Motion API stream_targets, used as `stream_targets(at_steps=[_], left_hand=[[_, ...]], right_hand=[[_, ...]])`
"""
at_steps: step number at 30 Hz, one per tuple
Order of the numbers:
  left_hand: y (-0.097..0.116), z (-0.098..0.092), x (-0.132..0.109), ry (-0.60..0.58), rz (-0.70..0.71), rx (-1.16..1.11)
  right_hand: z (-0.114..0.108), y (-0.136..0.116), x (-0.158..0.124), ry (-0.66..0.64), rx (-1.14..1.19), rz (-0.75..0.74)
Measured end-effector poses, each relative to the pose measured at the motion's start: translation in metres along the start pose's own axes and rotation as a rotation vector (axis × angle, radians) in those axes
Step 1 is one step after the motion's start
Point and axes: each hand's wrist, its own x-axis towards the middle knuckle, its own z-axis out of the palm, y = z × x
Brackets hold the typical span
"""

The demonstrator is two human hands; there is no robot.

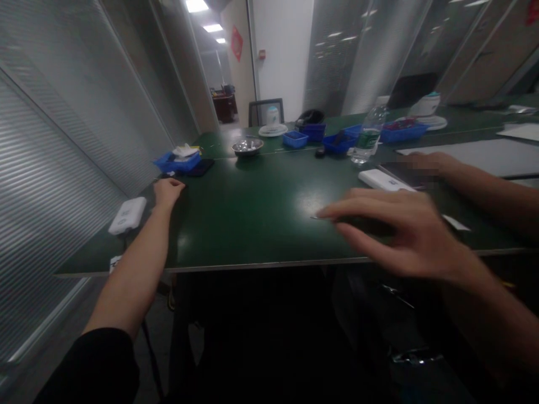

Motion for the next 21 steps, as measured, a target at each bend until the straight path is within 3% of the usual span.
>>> stream_targets(at_steps=[3, 6, 10, 13, 17, 21], left_hand=[[0.029, 0.005, -0.010, -0.119, 0.203, -0.043], [0.075, 0.014, -0.032, -0.311, 0.425, -0.147], [0.143, 0.028, -0.081, -0.586, 0.709, -0.396], [0.180, 0.034, -0.121, -0.765, 0.823, -0.578], [0.201, 0.033, -0.155, -0.845, 0.911, -0.650], [0.202, 0.030, -0.163, -0.826, 0.947, -0.657]], right_hand=[[0.034, -0.016, 0.034, -0.117, 0.055, -0.191], [0.065, 0.007, 0.072, -0.204, 0.016, -0.234], [0.095, 0.043, 0.101, -0.171, 0.052, -0.239], [0.106, 0.052, 0.109, -0.115, 0.118, -0.223], [0.112, 0.054, 0.110, -0.071, 0.144, -0.235], [0.115, 0.057, 0.106, -0.023, 0.126, -0.277]])
